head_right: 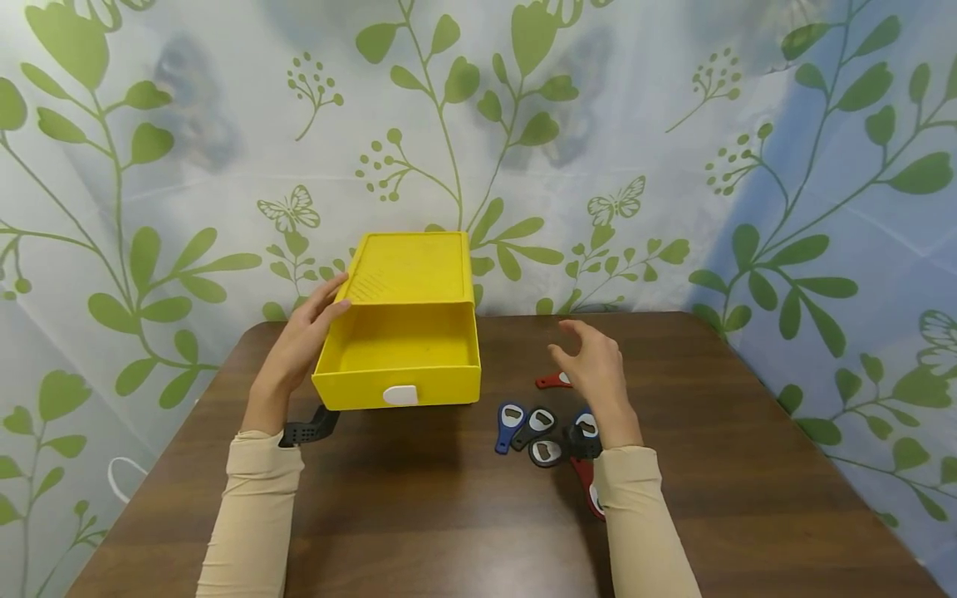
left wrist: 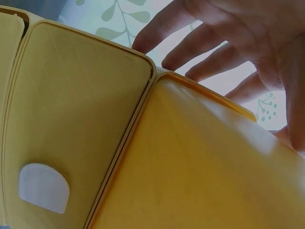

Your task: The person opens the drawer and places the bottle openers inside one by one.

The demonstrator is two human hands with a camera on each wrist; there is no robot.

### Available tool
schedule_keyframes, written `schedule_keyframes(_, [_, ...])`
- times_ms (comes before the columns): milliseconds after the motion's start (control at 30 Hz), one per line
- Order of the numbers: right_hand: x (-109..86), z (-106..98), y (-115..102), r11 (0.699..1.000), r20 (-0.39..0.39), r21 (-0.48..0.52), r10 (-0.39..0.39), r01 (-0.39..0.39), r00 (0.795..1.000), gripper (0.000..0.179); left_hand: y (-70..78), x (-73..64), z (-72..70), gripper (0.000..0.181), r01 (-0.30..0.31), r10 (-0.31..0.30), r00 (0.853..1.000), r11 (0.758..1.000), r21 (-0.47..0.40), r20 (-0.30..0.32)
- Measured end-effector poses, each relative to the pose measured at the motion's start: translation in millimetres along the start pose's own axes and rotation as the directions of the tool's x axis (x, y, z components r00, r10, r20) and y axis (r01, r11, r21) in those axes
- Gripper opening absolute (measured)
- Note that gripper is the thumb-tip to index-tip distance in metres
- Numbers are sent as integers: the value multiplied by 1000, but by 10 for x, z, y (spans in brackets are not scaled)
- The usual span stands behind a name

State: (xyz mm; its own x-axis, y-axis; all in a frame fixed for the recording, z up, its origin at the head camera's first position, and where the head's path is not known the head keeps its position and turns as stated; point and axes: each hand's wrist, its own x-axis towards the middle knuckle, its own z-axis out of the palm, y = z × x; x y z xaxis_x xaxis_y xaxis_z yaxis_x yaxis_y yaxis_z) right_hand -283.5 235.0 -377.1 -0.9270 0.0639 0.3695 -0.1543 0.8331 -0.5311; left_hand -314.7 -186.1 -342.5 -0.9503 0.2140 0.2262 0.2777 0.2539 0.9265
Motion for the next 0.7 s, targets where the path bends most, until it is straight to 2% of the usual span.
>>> schedule_keyframes(233, [30,99,142,999,72,-5,45,-45,996,53,-10,6,0,66,-19,19,1000,1000,-7,22])
schedule_keyframes(500, [72,270,328,997,136,-57,62,-55,989,54,-19,-6,-10,68,1,-1,999,1000,-12,34])
schedule_keyframes(700, [74,377,469,997,161,-59,67,-58,985,56,-5,-13,-25,68,16,-15,999,1000,-15,47])
